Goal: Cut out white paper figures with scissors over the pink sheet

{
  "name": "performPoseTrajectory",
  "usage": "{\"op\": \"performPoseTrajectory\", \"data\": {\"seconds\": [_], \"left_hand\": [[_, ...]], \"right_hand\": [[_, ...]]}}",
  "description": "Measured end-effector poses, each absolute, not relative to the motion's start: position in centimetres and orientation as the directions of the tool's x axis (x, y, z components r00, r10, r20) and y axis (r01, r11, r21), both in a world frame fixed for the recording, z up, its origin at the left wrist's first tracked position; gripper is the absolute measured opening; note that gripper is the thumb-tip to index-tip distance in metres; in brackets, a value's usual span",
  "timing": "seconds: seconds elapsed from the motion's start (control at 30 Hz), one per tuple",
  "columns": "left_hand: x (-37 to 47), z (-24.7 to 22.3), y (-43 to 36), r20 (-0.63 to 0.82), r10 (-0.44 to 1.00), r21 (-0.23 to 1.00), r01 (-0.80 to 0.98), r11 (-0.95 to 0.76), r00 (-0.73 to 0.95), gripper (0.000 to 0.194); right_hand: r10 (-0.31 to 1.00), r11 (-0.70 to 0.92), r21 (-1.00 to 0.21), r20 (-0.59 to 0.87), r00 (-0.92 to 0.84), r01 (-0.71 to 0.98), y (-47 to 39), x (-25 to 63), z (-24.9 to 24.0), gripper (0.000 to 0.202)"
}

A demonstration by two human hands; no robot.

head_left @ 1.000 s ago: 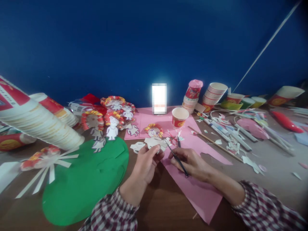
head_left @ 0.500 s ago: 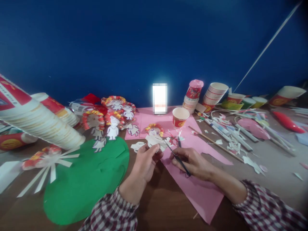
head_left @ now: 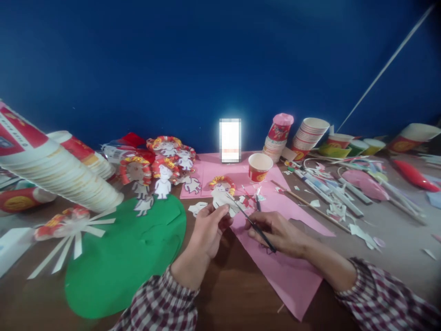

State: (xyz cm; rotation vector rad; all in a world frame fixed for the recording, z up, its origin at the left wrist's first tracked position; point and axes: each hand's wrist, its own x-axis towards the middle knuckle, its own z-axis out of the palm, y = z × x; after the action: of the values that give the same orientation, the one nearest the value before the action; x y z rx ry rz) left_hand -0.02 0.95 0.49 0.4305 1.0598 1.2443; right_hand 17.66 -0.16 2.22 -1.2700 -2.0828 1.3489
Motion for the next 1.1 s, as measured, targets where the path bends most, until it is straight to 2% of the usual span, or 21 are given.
{"op": "performPoseTrajectory", "data": {"seconds": [0.53, 1.1], "left_hand": [[-0.38, 0.35, 1.16, -0.399, 0.917, 0.798, -0.494, 0.344, -0.007, 0.023], [-0.5, 0.3, 1.17, -0.391, 0.92, 0.811, -0.468, 0.352, 0.015, 0.023]], "right_hand": [[0.793, 0.066, -0.915, -0.194, -0.577, 0.398, -0.15, 17.84, 1.59, 0.027], [0.801, 0.122, -0.873, -0.195, -0.566, 0.473, -0.06, 17.96, 1.96, 0.03]]}}
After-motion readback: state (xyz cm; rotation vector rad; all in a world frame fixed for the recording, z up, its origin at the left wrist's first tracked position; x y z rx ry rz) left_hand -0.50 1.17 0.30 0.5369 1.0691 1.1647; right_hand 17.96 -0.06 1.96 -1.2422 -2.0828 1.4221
